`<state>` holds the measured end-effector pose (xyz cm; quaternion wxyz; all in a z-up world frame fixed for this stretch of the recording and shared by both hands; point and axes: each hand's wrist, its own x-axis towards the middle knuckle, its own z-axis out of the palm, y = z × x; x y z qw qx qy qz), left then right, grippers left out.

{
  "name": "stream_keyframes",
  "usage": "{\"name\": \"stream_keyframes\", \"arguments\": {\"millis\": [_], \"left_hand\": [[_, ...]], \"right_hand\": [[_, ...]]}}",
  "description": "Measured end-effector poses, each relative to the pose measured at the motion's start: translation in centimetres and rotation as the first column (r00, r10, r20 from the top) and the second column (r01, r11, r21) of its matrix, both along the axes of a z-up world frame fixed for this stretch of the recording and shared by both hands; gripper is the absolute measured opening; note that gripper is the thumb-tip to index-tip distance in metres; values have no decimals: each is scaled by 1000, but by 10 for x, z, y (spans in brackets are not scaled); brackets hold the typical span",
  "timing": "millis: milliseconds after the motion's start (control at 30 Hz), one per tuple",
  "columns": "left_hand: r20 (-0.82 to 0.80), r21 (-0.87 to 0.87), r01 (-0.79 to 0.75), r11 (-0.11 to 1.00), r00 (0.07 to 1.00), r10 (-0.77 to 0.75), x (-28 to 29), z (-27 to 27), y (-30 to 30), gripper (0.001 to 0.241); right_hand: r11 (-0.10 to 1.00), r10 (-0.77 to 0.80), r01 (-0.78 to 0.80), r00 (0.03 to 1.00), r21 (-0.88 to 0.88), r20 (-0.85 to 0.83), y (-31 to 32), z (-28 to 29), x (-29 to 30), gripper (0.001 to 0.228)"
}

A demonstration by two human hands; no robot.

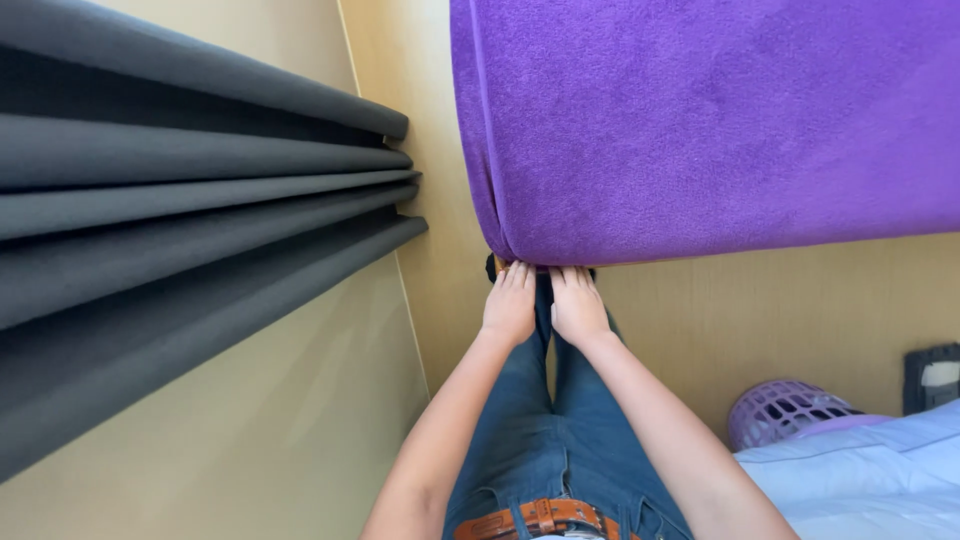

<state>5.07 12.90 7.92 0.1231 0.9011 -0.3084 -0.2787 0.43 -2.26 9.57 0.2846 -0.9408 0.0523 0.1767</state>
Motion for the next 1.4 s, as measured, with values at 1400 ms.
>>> {"name": "stream_keyframes", "arguments": {"millis": [1400], "left_hand": [[-318,364,142,920,948,-21,24,-59,-40,79]], "right_hand": [[995,101,-76,860,71,-500,-35,-57,35,50]]}}
